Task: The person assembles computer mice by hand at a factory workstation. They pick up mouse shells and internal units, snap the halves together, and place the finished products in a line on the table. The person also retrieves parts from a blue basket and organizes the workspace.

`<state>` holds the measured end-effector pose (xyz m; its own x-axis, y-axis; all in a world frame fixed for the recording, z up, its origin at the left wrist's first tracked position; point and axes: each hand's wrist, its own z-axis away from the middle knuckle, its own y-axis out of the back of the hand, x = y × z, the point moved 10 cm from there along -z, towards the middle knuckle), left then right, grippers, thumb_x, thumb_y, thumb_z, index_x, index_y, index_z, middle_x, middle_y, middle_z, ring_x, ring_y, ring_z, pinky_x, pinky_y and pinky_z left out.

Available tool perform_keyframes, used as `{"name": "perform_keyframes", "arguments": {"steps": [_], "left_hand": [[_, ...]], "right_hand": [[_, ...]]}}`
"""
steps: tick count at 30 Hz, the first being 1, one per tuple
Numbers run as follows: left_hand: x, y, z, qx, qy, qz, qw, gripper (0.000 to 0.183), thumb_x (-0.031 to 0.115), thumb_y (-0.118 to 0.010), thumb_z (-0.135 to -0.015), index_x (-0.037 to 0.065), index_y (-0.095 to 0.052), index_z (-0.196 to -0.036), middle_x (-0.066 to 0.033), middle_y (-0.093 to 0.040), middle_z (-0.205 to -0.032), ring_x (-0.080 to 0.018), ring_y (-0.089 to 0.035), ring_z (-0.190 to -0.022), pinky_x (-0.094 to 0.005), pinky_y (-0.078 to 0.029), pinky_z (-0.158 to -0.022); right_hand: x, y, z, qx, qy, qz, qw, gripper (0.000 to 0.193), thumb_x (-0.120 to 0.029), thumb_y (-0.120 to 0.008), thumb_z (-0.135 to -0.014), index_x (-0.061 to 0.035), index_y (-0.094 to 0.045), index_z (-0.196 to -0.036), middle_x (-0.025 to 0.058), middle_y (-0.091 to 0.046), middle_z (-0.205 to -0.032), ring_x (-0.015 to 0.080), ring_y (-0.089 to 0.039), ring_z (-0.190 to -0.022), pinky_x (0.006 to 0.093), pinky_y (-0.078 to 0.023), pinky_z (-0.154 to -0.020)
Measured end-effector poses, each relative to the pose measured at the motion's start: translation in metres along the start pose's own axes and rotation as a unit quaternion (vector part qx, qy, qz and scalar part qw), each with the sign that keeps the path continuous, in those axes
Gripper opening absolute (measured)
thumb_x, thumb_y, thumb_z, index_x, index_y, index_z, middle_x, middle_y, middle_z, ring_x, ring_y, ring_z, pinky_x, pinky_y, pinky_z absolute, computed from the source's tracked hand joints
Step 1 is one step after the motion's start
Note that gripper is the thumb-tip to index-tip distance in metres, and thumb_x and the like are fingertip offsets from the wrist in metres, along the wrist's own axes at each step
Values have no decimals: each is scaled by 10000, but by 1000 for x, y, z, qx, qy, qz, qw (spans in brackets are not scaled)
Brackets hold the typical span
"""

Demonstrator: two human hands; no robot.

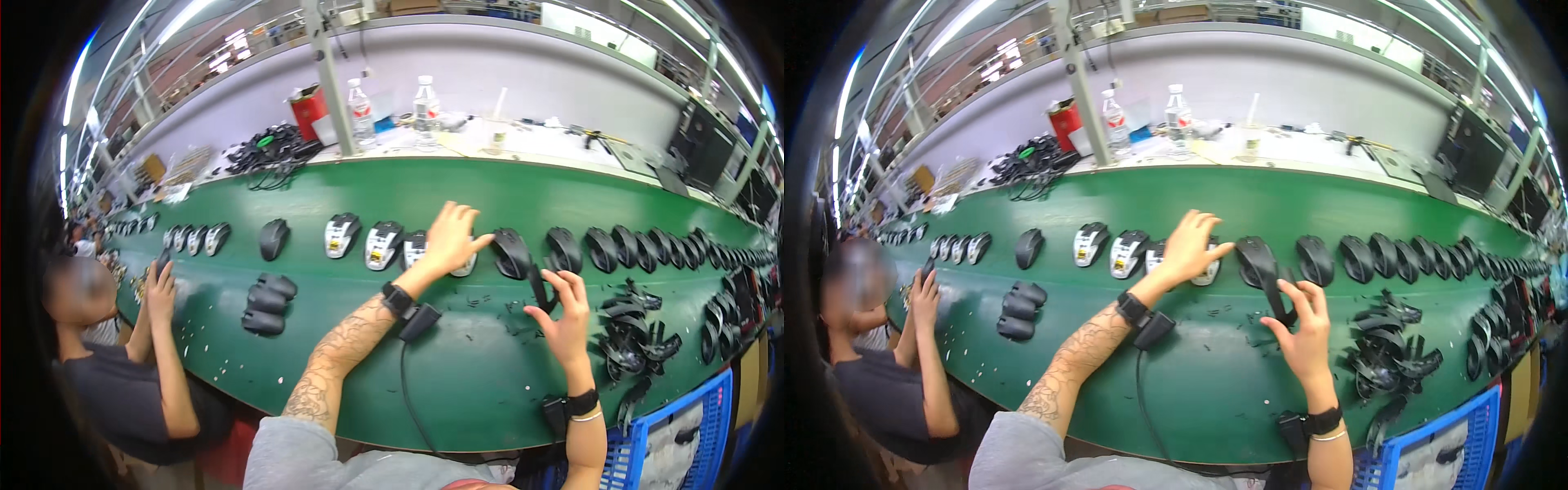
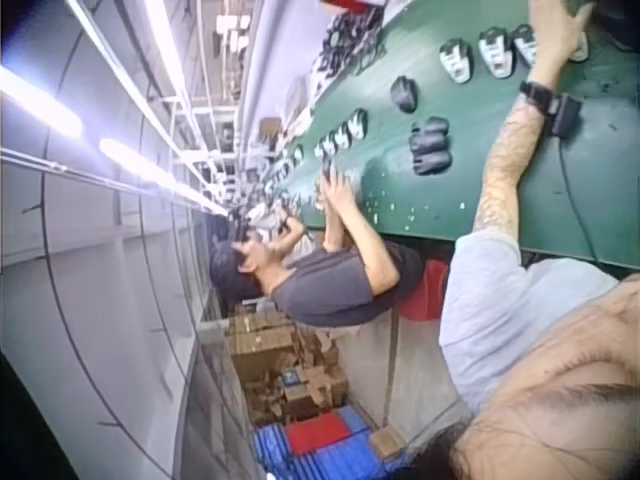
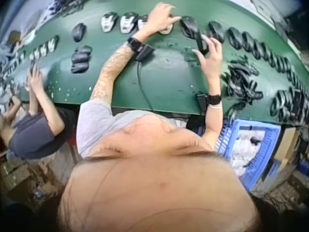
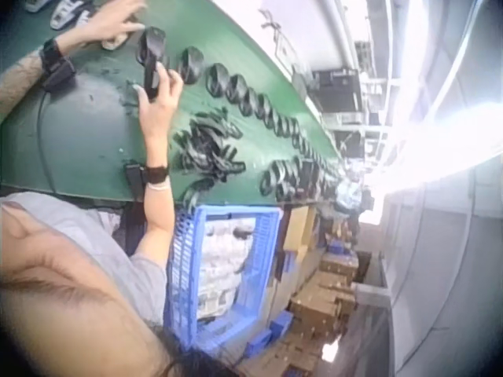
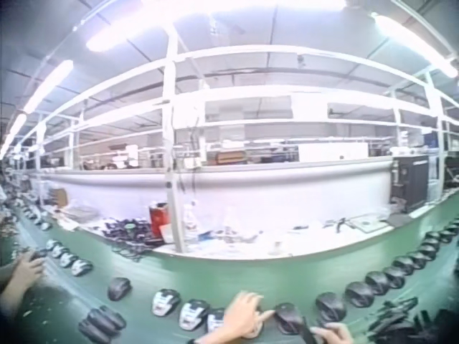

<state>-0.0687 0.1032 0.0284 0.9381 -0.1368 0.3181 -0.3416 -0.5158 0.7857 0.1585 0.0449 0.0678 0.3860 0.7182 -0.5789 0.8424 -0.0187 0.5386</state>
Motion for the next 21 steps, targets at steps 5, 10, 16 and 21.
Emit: {"name": "perform_keyframes", "arguments": {"steps": [5, 10, 16, 21], "left_hand": [[-33, -31, 9, -143, 103, -111, 978, 865, 584, -638, -688, -88, -475, -1207, -206, -398, -1344, -355, -187, -1350, -441, -162, -1101], [-17, -29, 9, -156, 81, -23, 984, 725, 444, -737, -607, -11, -527, -1132, -211, -396, -1345, -386, -194, -1342, -519, -126, -1088], [-3, -29, 18, -80, 80, -50, 992, 730, 515, -646, -710, 53, -470, -1247, -287, -338, -1357, -430, -190, -1330, -501, -133, -1088], [-23, -44, 18, -210, 142, -119, 960, 849, 574, -560, -763, -125, -422, -1225, -308, -352, -1341, -409, -114, -1357, -461, -66, -1105]], "right_hand": [[11, -6, 5, -19, -16, -5, 1000, 493, -65, -773, -629, -77, -594, -1087, 110, -473, -1079, 224, -529, -835, 329, -455, -681], [13, -15, 9, -30, -16, -39, 999, 453, -39, -754, -642, -68, -618, -1074, 128, -487, -1113, 249, -552, -868, 336, -474, -727], [25, -18, 13, -27, -23, -30, 999, 459, -61, -757, -646, -103, -640, -1088, 127, -503, -1153, 260, -542, -921, 338, -483, -759], [26, -15, 12, -27, -50, -29, 998, 524, -73, -765, -649, -117, -609, -1147, 119, -484, -1174, 251, -541, -906, 339, -494, -738]]}}
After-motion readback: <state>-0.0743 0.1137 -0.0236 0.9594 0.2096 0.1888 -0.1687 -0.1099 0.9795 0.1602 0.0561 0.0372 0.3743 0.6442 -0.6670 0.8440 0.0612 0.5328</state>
